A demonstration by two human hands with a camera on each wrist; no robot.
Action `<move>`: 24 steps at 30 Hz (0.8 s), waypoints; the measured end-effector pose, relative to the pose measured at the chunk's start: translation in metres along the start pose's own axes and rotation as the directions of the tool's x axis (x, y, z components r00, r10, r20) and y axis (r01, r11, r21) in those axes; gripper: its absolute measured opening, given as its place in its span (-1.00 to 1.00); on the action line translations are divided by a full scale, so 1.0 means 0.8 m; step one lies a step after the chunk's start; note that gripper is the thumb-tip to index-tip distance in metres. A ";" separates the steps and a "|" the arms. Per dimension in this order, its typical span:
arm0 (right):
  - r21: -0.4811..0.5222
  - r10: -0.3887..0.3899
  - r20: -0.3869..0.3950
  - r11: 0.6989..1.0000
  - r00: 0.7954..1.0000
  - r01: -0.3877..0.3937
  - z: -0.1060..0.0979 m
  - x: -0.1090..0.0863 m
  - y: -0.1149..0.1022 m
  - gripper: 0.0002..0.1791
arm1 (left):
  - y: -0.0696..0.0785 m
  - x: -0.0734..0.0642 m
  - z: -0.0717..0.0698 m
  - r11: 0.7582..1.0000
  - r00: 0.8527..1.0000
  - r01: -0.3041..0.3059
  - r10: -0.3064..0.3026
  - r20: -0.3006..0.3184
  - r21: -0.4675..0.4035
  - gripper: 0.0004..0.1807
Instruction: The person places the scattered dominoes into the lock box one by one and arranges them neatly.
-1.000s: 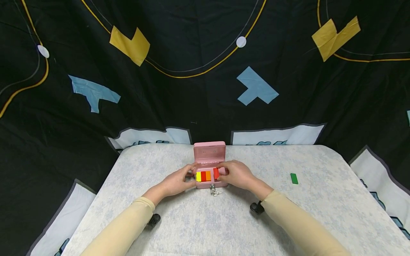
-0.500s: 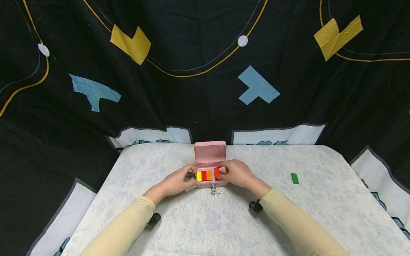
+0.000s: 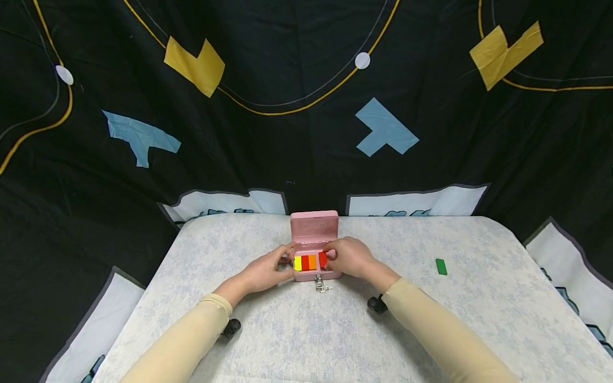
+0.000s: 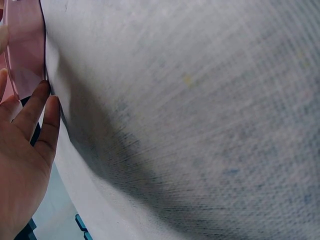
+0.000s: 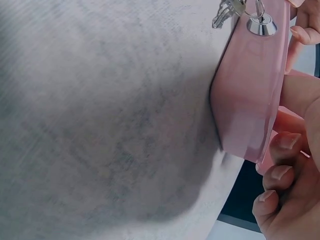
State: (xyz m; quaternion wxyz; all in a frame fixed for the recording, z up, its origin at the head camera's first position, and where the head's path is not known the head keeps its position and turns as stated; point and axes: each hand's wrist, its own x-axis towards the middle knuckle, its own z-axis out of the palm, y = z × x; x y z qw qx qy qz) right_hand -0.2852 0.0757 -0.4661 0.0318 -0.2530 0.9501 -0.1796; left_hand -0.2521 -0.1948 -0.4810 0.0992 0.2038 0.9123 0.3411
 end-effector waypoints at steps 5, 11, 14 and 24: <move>-0.040 0.008 0.034 0.999 0.999 -0.006 0.001 0.006 -0.004 -0.62 | 0.001 -0.001 -0.001 1.000 1.000 -0.005 0.005 0.000 -0.005 -0.51; -0.121 -0.009 0.073 0.992 0.997 0.018 -0.001 0.012 -0.011 -0.74 | 0.002 -0.001 -0.001 1.000 1.000 0.004 -0.004 0.001 -0.005 -0.52; -0.135 0.004 0.085 0.991 0.996 0.007 0.001 0.015 -0.013 -0.76 | 0.003 -0.001 -0.001 1.000 1.000 0.008 -0.008 0.000 -0.006 -0.52; -0.114 0.017 0.083 0.993 0.996 -0.008 0.006 0.019 -0.013 -0.71 | 0.000 0.001 0.000 1.000 1.000 0.019 -0.019 0.002 0.000 -0.53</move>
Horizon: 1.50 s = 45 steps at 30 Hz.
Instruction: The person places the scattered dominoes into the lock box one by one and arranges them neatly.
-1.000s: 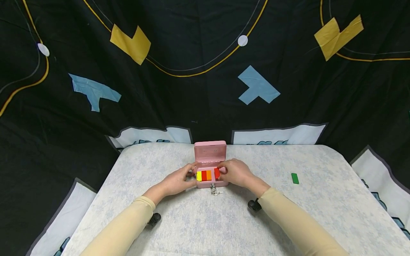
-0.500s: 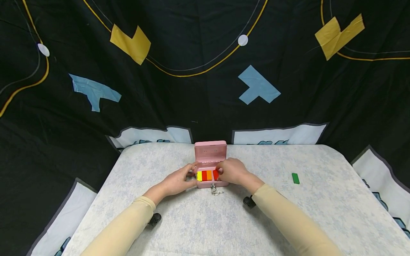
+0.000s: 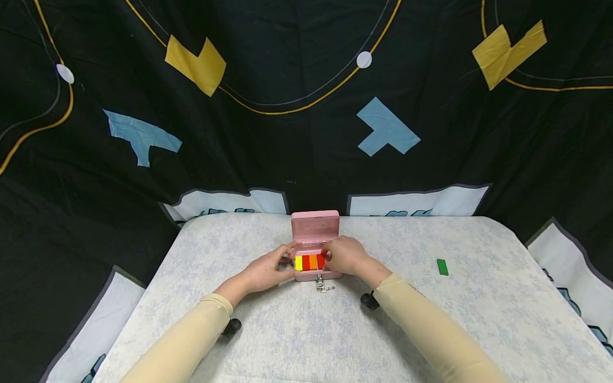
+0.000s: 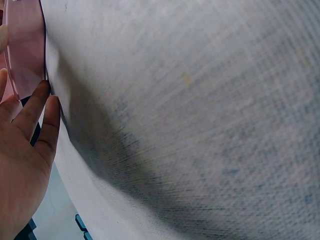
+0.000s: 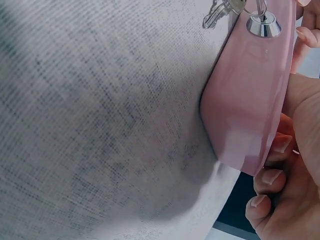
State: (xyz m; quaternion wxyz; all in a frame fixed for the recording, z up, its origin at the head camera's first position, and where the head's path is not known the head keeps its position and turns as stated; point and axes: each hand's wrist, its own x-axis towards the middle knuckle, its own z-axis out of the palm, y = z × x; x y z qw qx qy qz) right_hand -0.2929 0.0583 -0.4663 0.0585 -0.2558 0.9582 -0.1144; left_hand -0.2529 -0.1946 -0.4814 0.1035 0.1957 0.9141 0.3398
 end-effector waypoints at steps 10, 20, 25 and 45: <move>0.018 0.017 -0.007 1.000 1.000 -0.016 0.001 0.000 -0.001 -0.65 | 0.001 0.000 -0.001 1.000 1.000 0.001 -0.001 0.004 0.003 -0.52; 0.032 0.021 0.001 0.999 1.000 -0.021 0.002 0.000 -0.001 -0.65 | -0.002 0.001 0.000 1.000 1.000 0.002 -0.002 0.006 -0.003 -0.53; 0.039 0.021 0.007 0.999 1.000 -0.021 0.003 -0.001 0.001 -0.60 | -0.001 0.000 0.000 1.000 1.000 -0.011 0.011 0.003 -0.005 -0.54; 0.126 -0.003 -0.114 0.992 0.993 0.017 -0.013 -0.014 0.012 -0.65 | 0.002 -0.001 -0.001 1.000 1.000 -0.023 0.023 0.002 -0.005 -0.53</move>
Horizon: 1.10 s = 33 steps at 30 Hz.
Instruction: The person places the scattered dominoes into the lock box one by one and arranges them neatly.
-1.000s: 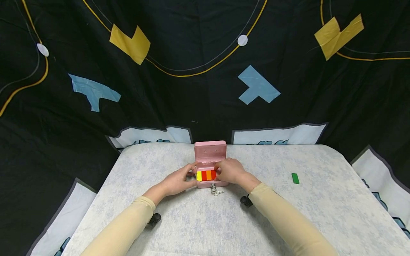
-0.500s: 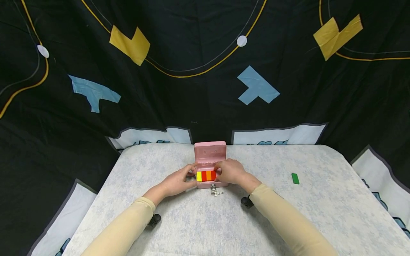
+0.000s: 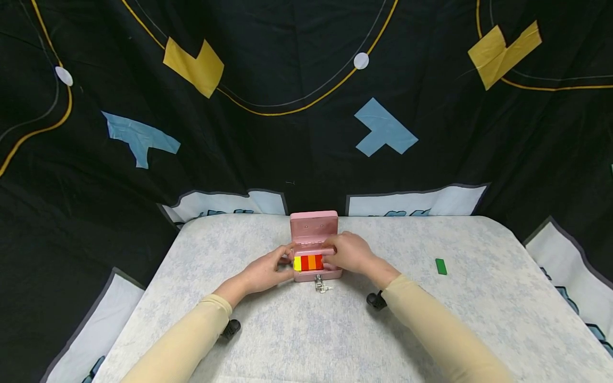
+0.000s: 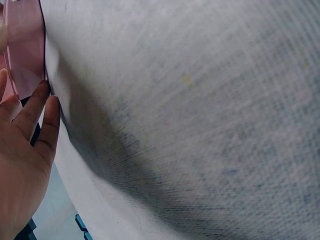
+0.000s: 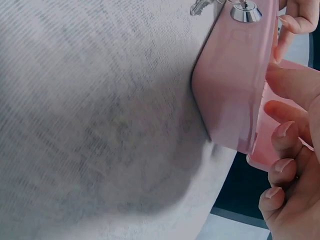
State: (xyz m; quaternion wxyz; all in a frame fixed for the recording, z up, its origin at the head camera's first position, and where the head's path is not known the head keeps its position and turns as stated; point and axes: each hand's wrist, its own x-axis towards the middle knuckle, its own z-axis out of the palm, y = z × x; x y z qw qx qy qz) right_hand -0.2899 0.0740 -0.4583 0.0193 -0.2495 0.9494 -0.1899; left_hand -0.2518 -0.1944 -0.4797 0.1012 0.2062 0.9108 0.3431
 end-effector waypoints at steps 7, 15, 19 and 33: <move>0.000 -0.026 -0.058 1.000 0.998 0.026 -0.007 -0.007 0.005 -0.66 | 0.001 -0.001 -0.001 1.000 1.000 0.004 -0.004 -0.001 0.006 -0.53; 0.010 -0.035 -0.076 0.999 0.997 0.035 -0.013 -0.017 0.011 -0.63 | 0.000 0.000 0.000 1.000 1.000 0.000 0.000 -0.003 0.007 -0.55; 0.026 -0.033 -0.089 0.999 0.996 0.035 -0.013 -0.022 0.016 -0.64 | -0.002 0.000 0.001 1.000 1.000 0.003 -0.003 -0.006 0.009 -0.53; 0.075 -0.007 -0.157 0.997 0.988 0.019 -0.024 -0.048 0.045 -0.65 | -0.002 0.000 0.002 1.000 1.000 0.015 -0.015 -0.010 0.007 -0.54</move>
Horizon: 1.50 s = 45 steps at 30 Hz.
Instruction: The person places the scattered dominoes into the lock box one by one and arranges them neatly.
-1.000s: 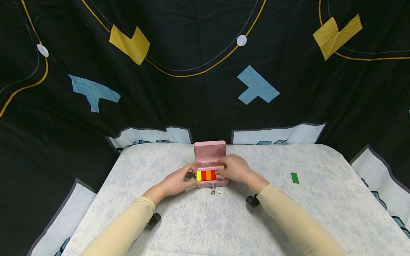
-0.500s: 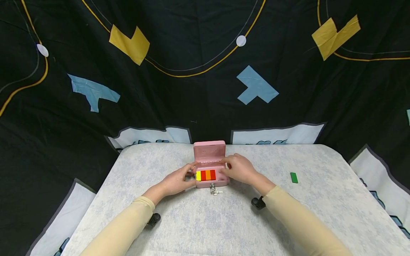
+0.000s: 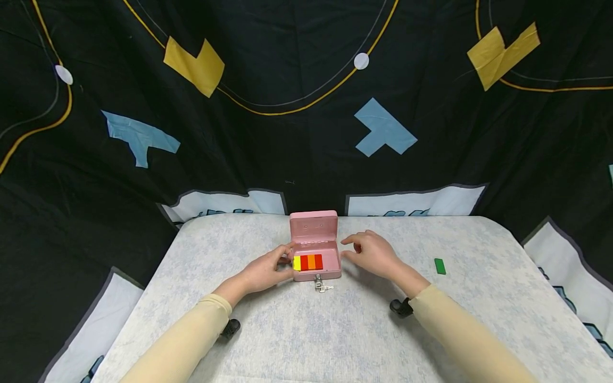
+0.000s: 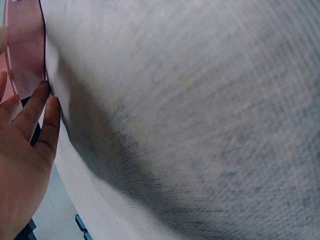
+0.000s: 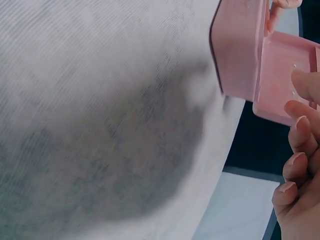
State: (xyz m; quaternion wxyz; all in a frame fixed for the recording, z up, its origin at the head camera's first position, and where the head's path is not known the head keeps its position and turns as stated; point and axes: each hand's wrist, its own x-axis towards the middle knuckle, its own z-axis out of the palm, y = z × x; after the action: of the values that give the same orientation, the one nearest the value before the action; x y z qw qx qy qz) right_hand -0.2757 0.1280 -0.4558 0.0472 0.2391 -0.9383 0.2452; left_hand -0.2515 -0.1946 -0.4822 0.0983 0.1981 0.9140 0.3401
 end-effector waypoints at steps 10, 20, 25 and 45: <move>0.035 0.009 -0.041 0.999 0.999 -0.008 -0.015 -0.027 0.020 -0.63 | 0.002 0.000 0.000 1.000 1.000 0.018 -0.018 0.000 -0.004 -0.58; 0.047 0.102 -0.050 0.994 0.993 -0.100 -0.041 -0.070 0.056 -0.63 | 0.000 -0.004 0.002 0.999 0.999 0.036 -0.036 -0.011 -0.003 -0.60; 0.030 0.139 -0.058 0.990 0.989 -0.137 -0.050 -0.089 0.075 -0.65 | -0.003 -0.006 0.003 0.999 0.999 0.033 -0.033 -0.006 -0.007 -0.60; 0.001 0.222 -0.096 0.975 0.970 -0.223 -0.091 -0.137 0.122 -0.57 | 0.001 -0.002 0.002 1.000 1.000 0.011 -0.011 -0.008 -0.006 -0.63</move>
State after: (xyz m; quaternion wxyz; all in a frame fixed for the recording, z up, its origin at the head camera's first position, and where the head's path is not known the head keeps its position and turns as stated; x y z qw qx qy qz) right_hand -0.2269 0.2847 -0.4572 0.0654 0.1204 -0.9571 0.2554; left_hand -0.2497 -0.1939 -0.4827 0.0972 0.1917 0.9144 0.3431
